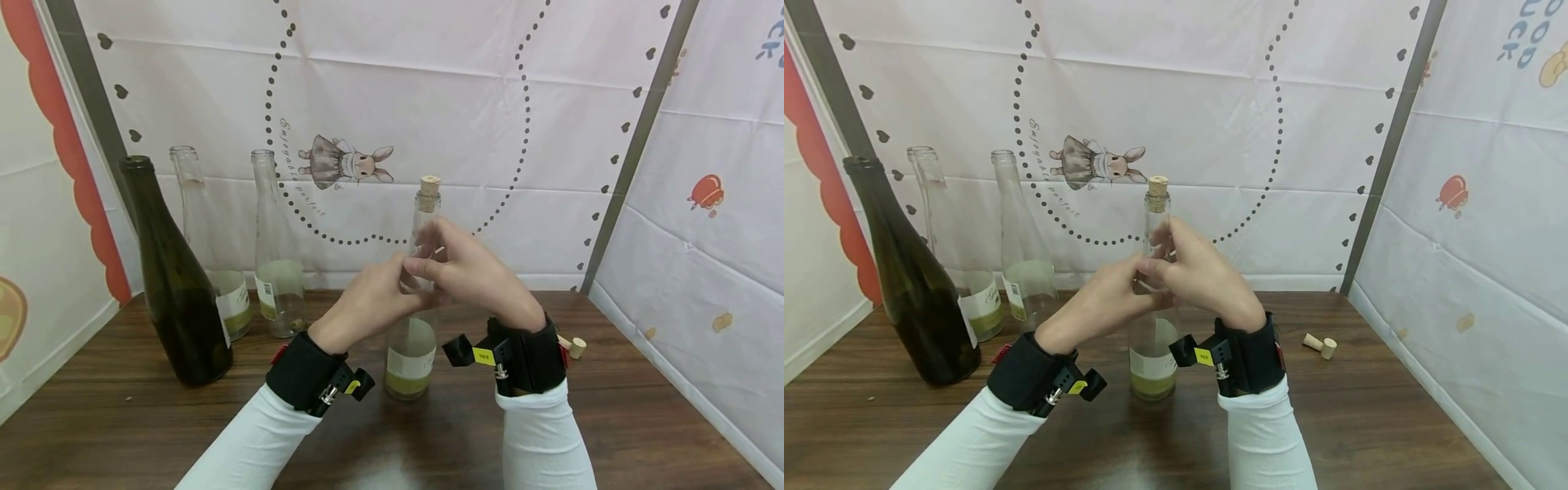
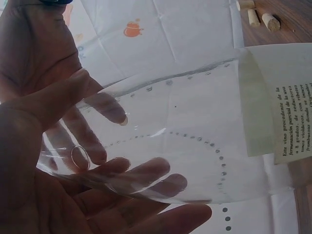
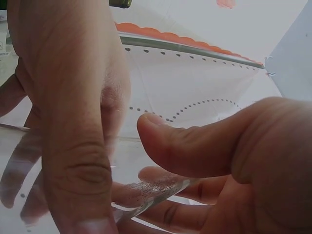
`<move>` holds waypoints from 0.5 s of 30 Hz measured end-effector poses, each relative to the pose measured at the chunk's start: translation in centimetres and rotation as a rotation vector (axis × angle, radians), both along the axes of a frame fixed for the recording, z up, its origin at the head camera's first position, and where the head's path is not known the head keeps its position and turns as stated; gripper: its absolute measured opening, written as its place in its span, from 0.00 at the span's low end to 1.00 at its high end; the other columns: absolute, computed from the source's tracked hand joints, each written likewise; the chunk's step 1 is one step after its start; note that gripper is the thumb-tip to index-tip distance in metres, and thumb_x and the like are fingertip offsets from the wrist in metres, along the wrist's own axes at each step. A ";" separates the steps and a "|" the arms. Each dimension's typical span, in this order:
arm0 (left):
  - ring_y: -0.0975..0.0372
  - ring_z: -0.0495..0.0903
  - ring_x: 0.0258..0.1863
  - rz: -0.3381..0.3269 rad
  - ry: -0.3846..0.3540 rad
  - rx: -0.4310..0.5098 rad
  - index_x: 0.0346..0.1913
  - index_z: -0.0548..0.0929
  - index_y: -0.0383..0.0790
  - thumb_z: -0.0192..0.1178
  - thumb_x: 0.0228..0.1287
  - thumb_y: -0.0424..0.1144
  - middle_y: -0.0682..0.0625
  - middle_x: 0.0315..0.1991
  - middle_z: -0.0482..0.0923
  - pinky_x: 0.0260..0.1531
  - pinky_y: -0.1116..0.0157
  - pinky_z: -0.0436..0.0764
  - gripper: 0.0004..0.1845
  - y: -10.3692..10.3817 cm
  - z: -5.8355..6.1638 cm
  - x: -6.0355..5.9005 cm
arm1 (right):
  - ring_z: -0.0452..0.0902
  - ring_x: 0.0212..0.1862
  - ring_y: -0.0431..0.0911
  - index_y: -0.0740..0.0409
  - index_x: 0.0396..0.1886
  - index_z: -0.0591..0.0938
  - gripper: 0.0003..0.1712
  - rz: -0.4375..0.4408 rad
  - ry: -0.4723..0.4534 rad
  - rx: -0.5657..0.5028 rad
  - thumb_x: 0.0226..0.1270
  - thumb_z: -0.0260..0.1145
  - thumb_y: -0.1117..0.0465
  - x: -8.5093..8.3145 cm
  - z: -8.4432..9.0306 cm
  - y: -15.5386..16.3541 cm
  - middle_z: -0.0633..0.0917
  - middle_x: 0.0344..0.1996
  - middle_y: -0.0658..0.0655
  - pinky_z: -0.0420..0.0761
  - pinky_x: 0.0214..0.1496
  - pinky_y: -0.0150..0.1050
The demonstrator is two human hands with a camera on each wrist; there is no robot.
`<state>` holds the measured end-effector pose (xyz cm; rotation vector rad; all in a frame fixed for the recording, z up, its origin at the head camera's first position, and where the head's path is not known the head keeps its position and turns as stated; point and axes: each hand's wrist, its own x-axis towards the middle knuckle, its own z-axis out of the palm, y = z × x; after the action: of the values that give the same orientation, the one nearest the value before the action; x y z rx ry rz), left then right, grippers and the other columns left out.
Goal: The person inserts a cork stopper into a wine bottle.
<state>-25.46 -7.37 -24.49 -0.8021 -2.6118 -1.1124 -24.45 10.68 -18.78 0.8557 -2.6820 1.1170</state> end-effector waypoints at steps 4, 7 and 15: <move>0.58 0.85 0.50 0.011 -0.018 0.019 0.66 0.79 0.47 0.72 0.69 0.55 0.49 0.51 0.86 0.45 0.56 0.85 0.29 0.0 0.0 0.0 | 0.82 0.52 0.56 0.60 0.58 0.76 0.14 -0.007 -0.009 -0.013 0.80 0.66 0.62 -0.1 0.0 0.1 0.83 0.52 0.60 0.84 0.46 0.50; 0.56 0.85 0.53 -0.003 -0.034 0.044 0.72 0.75 0.45 0.70 0.72 0.54 0.47 0.55 0.85 0.51 0.53 0.85 0.31 0.0 -0.1 -0.1 | 0.82 0.54 0.57 0.61 0.59 0.75 0.15 -0.016 -0.030 -0.036 0.80 0.66 0.62 -0.4 0.0 0.3 0.82 0.53 0.61 0.85 0.46 0.49; 0.54 0.83 0.59 0.013 -0.104 0.121 0.71 0.73 0.43 0.68 0.73 0.57 0.46 0.60 0.83 0.55 0.52 0.84 0.33 -0.2 0.2 -0.2 | 0.80 0.57 0.58 0.63 0.63 0.74 0.20 -0.089 -0.011 -0.056 0.80 0.66 0.59 -1.2 -0.2 1.2 0.81 0.57 0.63 0.84 0.51 0.50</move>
<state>-25.61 -7.55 -24.28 -0.7188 -2.5980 -1.3280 -25.61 11.84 -18.97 0.7163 -2.6550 1.1742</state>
